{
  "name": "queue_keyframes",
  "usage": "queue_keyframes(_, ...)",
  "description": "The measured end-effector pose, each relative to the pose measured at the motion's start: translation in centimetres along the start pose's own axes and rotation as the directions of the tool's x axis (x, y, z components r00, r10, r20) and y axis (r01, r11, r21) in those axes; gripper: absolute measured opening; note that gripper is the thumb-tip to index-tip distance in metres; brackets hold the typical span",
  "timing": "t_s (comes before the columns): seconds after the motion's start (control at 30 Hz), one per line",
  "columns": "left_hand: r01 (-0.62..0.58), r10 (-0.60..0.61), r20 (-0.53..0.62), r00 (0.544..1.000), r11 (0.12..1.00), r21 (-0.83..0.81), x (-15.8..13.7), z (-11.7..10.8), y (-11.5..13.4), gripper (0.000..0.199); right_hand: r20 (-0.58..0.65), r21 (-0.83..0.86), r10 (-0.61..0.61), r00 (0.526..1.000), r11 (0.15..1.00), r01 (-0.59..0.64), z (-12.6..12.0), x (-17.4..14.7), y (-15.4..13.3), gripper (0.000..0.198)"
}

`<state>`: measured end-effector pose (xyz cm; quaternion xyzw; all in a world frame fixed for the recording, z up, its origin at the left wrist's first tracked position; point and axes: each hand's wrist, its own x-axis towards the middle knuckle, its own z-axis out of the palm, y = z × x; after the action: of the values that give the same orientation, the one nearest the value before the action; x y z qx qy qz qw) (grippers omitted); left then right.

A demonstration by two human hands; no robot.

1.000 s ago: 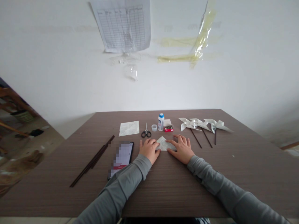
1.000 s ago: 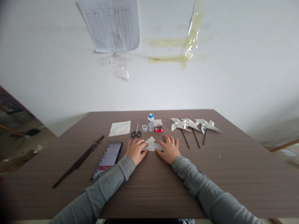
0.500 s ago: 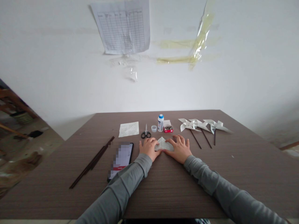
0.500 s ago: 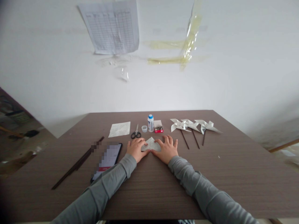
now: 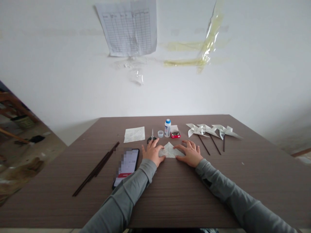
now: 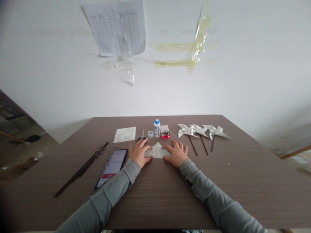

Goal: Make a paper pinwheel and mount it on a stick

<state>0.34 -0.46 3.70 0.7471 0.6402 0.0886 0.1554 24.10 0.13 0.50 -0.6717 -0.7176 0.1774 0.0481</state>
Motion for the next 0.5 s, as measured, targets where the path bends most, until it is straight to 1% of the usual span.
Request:
queue_keyframes(0.13, -0.03, 0.029, -0.043, 0.999, 0.999, -0.013, 0.2, -0.1, -1.3, 0.041, 0.027, 0.006, -0.012, 1.0, 1.0, 0.012, -0.5, -0.1, 0.6, 0.065)
queue_keyframes(0.27, -0.011, 0.011, -0.018, 1.0, 1.0, 0.003, 0.4, -0.2, -2.3, 0.042, 0.034, 0.003, -0.033, 0.999, 0.999, 0.033, -0.6, 0.2, 1.5, 0.068)
queue_keyframes(0.43, -0.022, 0.022, -0.054, 0.998, 1.0, 0.001, 0.8, 0.1, -3.8, 0.043, 0.006, 0.005, -0.059, 0.998, 0.998, 0.059, -0.5, 0.7, 3.2, 0.067)
queue_keyframes(0.5, -0.007, 0.007, -0.037, 0.999, 1.0, 0.003, 1.1, 0.2, -4.5, 0.044, 0.013, 0.008, -0.056, 0.998, 0.998, 0.056, -0.5, 1.0, 4.0, 0.067)
